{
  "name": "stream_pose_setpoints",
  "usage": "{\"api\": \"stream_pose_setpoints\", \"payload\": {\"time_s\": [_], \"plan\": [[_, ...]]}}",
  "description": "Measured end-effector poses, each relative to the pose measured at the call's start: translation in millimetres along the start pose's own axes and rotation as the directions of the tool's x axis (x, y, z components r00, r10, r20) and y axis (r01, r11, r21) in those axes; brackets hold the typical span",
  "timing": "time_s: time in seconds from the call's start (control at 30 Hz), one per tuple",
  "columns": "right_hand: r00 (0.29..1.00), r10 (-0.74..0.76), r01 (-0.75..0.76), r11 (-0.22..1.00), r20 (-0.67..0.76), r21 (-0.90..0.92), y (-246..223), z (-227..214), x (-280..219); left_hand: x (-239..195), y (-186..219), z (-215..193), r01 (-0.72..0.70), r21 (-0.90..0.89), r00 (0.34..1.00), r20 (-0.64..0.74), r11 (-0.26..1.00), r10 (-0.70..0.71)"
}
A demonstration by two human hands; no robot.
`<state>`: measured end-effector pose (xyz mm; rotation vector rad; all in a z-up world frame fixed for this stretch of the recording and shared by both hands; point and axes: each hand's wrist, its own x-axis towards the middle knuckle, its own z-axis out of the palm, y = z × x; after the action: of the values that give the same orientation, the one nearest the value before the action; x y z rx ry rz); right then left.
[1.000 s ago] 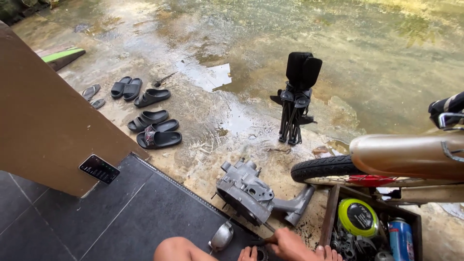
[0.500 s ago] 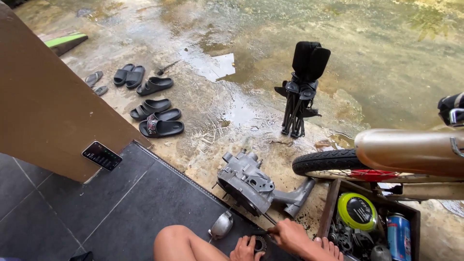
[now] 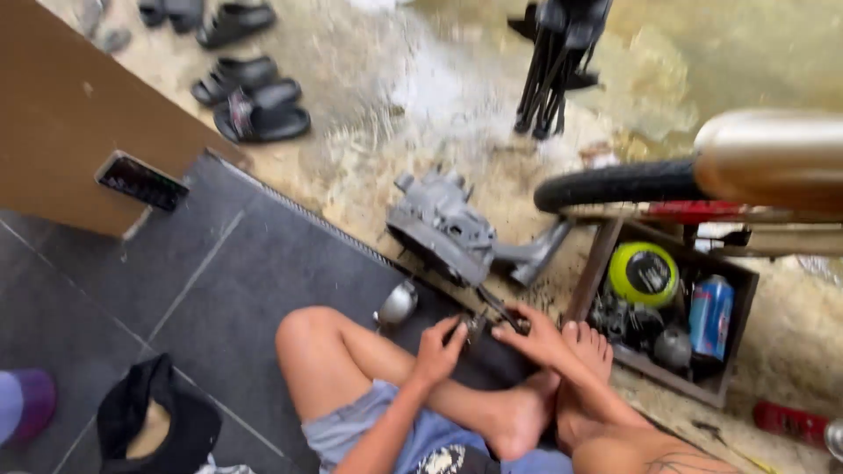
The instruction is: A person is sitting on the floor and attempting to install a gear shaft into a motorcycle engine crankcase.
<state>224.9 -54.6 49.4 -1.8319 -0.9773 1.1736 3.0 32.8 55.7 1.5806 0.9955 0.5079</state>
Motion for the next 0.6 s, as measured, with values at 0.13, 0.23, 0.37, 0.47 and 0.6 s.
{"api": "stream_pose_setpoints", "payload": {"time_s": [0.13, 0.23, 0.37, 0.47, 0.6], "plan": [[0.995, 0.078, -0.091, 0.972, 0.069, 0.217, 17, 8, 0, 7, -97, 16, 0.211, -0.110, 0.969, 0.157, 0.971, -0.192], [0.991, 0.115, -0.129, 0.952, 0.067, 0.277, 31, 15, 7, 10, -69, 12, 0.341, -0.165, 0.935, 0.161, 0.925, -0.316], [0.988, 0.125, -0.136, 0.983, 0.091, 0.126, 31, 26, 5, -2, 16, -8, 0.482, -0.135, 0.876, 0.056, 0.866, -0.479], [0.983, 0.152, -0.165, 0.977, 0.099, 0.138, 30, 26, 7, 7, -16, -4, 0.481, -0.134, 0.875, 0.010, 0.867, -0.484], [0.980, 0.167, -0.180, 0.975, 0.107, 0.128, 45, 28, 9, 5, -7, -4, 0.357, -0.123, 0.933, -0.004, 0.926, -0.360]]}}
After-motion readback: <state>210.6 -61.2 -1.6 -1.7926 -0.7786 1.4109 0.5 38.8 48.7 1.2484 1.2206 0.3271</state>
